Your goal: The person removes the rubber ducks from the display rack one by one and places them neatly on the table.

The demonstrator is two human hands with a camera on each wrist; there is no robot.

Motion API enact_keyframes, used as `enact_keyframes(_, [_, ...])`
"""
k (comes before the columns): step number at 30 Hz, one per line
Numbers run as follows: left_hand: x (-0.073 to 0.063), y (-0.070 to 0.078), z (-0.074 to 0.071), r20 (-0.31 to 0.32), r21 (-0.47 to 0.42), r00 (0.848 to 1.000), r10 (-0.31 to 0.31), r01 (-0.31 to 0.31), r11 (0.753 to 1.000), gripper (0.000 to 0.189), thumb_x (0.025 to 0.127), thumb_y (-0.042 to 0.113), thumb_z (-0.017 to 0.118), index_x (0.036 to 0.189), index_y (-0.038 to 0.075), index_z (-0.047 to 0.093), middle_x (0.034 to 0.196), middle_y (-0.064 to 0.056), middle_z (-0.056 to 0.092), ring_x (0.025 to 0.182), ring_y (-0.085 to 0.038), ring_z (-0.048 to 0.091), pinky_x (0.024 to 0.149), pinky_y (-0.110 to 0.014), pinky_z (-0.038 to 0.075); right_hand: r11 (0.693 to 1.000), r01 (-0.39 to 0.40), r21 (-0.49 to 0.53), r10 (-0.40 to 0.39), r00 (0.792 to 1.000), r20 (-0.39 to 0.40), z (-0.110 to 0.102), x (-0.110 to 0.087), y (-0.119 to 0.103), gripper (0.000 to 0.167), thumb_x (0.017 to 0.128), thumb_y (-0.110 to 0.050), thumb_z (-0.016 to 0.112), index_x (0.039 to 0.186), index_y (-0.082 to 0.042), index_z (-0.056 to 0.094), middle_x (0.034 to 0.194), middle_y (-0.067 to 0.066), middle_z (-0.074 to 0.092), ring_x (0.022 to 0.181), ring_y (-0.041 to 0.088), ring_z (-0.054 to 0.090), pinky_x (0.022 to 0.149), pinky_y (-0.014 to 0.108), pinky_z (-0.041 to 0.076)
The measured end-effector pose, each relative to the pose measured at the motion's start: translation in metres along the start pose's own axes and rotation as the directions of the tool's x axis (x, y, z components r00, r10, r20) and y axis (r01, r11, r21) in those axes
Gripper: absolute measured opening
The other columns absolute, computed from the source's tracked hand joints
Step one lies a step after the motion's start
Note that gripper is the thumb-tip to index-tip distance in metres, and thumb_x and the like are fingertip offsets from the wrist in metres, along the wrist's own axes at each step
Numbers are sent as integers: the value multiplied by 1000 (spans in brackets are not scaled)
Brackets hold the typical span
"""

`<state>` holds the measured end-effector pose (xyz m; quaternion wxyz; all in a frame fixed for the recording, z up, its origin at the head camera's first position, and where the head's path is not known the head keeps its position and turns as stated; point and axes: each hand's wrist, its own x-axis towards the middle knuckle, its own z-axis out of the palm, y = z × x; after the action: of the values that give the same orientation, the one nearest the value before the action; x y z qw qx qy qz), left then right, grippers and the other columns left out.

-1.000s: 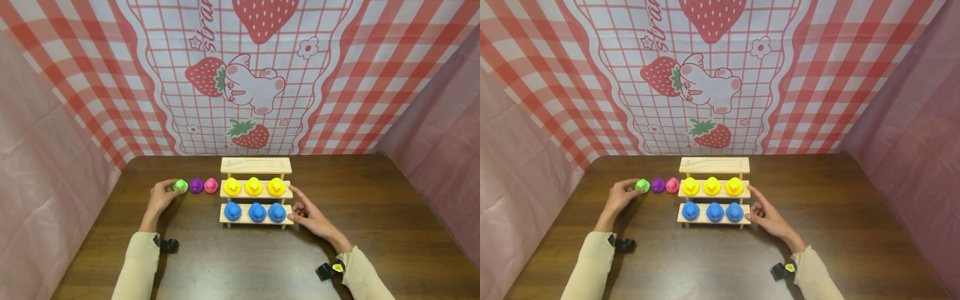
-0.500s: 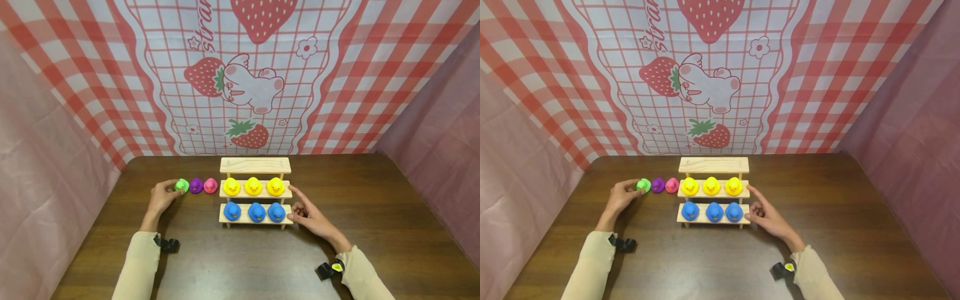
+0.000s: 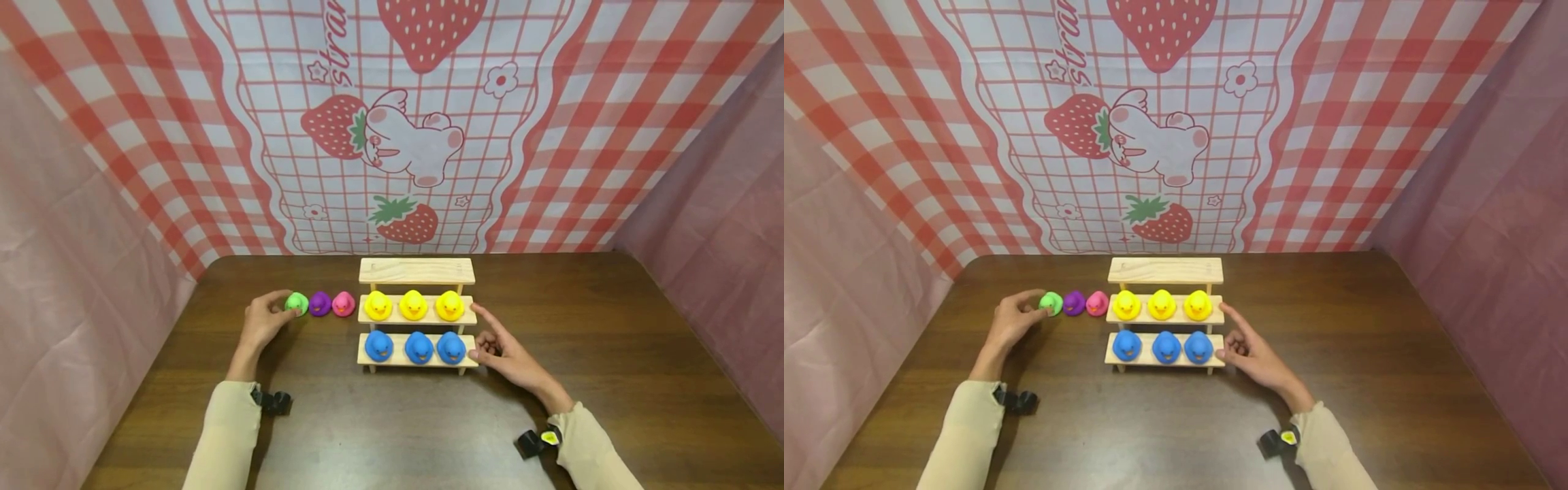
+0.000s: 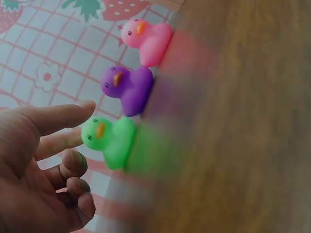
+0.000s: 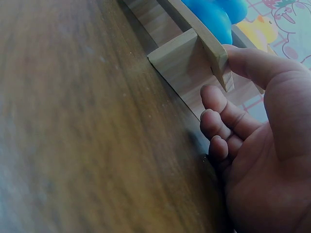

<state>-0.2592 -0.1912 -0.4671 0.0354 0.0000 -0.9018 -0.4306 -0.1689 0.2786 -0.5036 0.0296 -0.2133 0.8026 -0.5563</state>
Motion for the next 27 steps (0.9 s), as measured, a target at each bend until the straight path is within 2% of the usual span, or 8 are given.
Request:
enact_keyframes(6, [-2,13,-3,-30,8,998,47,-46,999,48,84,20,79,128,4,66,60,4,47,51,-5,38,47,-23,33,1000,19,2,-19,1000,-2,0,0,1,79,94,2,62,159,-10,20,81,5,56,69,1,49,59,24,42])
enact_keyframes(11, [-6,28,-4,-39,-3,996,79,-79,997,47,84,19,79,127,5,67,62,3,47,53,-5,39,48,-23,33,1000,15,1,-15,1000,-1,0,0,1,79,94,2,63,159,-10,19,81,5,57,69,1,49,59,24,42])
enact_keyframes(20, [-14,54,-4,-46,-47,993,112,-114,992,46,84,18,80,126,6,68,63,3,46,54,-4,37,50,-23,32,1000,15,-4,-15,1000,-4,0,0,2,79,94,1,63,159,-11,19,81,5,56,69,1,48,59,24,42])
enact_keyframes(27, [-20,70,-4,-32,-58,984,178,-180,982,46,84,17,80,127,6,68,60,3,48,51,-1,38,49,-22,34,1000,-1,-7,1,1000,-1,0,0,2,80,94,-1,63,160,-12,19,81,5,57,68,2,48,59,24,41])
